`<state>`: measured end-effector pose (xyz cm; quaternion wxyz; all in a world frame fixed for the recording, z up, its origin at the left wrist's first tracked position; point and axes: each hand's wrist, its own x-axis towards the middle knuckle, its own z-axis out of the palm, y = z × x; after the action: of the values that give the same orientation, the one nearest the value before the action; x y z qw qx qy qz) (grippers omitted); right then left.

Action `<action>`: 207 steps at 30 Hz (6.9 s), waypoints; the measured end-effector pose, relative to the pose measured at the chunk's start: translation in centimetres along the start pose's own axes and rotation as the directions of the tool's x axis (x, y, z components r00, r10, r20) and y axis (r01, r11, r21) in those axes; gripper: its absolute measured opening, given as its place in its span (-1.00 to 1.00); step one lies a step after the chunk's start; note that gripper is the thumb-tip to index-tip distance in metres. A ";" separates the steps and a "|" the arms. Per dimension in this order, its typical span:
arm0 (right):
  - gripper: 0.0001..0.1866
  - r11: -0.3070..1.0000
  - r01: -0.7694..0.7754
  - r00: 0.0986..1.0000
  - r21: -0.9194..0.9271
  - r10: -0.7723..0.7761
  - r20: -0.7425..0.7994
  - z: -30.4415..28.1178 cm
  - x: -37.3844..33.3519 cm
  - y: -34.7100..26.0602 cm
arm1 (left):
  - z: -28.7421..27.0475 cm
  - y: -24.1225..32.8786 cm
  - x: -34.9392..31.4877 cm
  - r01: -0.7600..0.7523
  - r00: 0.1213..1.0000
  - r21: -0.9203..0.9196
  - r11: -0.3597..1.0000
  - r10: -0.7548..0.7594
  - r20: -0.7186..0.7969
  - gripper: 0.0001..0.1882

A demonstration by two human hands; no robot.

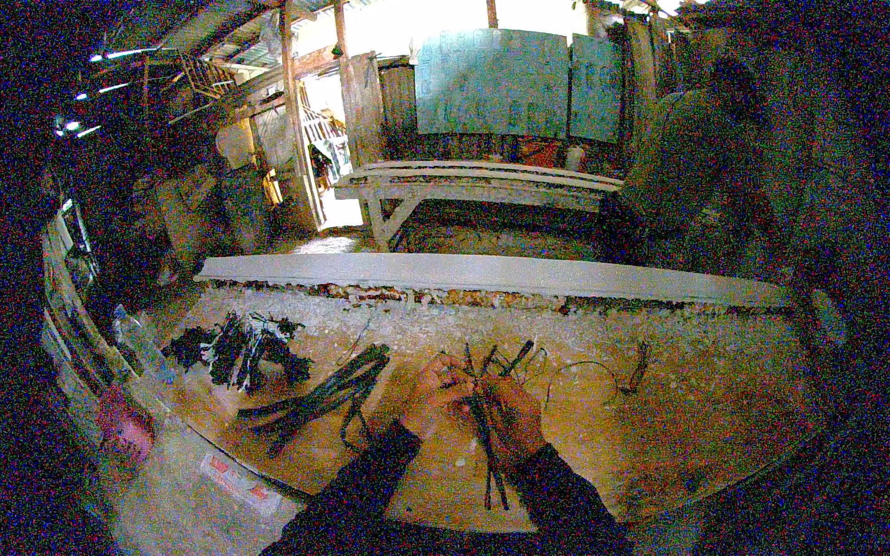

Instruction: The person repeatedly picks up dark flexible strips from a wooden table, folds or twists them, and places them back down. Another person in the background wipes a long white board with a cloth. The camera wearer continues handling the strips throughout the clip.

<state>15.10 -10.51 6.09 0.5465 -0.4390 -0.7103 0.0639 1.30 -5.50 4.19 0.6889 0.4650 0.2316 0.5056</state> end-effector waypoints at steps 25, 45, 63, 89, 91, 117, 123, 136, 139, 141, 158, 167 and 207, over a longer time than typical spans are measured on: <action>-0.92 0.852 -0.329 0.935 0.407 0.354 0.016 -0.1 0.2 -0.3 | 1.0 -0.3 -0.2 -0.366 0.928 0.336 0.867 0.368 0.061 -0.62; -0.94 0.959 -0.210 0.977 0.191 0.215 -0.006 -0.1 0.3 -1.3 | 0.3 -2.2 -0.1 -0.517 0.660 0.843 0.145 0.695 0.285 -0.68; -0.91 0.236 -0.642 0.742 0.730 0.431 0.513 -0.9 0.8 0.3 | 1.6 -0.6 -0.7 -0.485 0.800 0.713 0.506 0.587 0.127 -0.73; -0.89 0.453 -0.539 0.831 0.710 0.424 0.361 -0.3 0.4 2.1 | 0.2 -0.1 -0.5 -0.185 0.982 0.422 0.887 0.149 0.118 -0.86; -0.87 0.456 -0.528 0.839 0.717 0.409 0.358 -0.3 0.5 1.7 | 0.1 -0.1 -0.5 -0.181 0.983 0.420 0.889 0.151 0.105 -0.87; -0.85 0.297 -0.482 0.823 0.824 0.474 0.311 -1.4 1.2 -0.4 | -1.2 -0.6 0.9 -0.401 0.898 0.540 0.740 0.435 0.069 -0.76; -0.84 0.095 -0.478 0.781 0.873 0.500 0.373 -2.0 1.4 1.3 | -1.0 -0.2 0.4 -0.255 0.962 0.618 0.744 0.263 0.080 -0.73; -0.56 0.395 -0.597 0.768 0.698 0.534 0.354 -1.2 1.2 -0.3 | -0.7 -0.4 0.3 -0.105 0.993 0.458 0.883 0.115 0.006 -0.79; -0.61 0.303 -0.591 0.747 0.748 0.556 0.364 -0.8 0.9 -0.4 | -0.5 0.0 0.2 -0.056 0.998 0.455 0.889 0.062 0.001 -0.79; -0.67 0.199 -0.575 0.715 0.794 0.593 0.370 -0.7 0.8 -0.1 | -0.4 0.2 0.1 -0.026 1.000 0.443 0.896 0.020 0.019 -0.79; -0.89 0.399 -0.570 0.761 0.718 0.586 0.279 -0.8 1.0 0.9 | -0.4 0.1 -0.2 0.000 0.999 0.566 0.825 -0.027 0.039 -0.84; -0.89 0.396 -0.565 0.775 0.724 0.556 0.300 -0.9 1.0 1.1 | -0.9 0.1 -0.1 0.033 0.991 0.513 0.858 -0.095 0.094 -0.84; -0.74 0.943 -0.332 0.940 -0.007 0.330 -0.083 -1.9 1.9 0.6 | 0.6 0.0 -0.8 0.056 0.876 0.487 0.872 -0.277 0.395 -0.79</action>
<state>16.93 -9.58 7.86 0.5515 -0.5600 -0.6045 0.1298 1.51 -6.47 4.34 0.6350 0.6973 0.2183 0.2506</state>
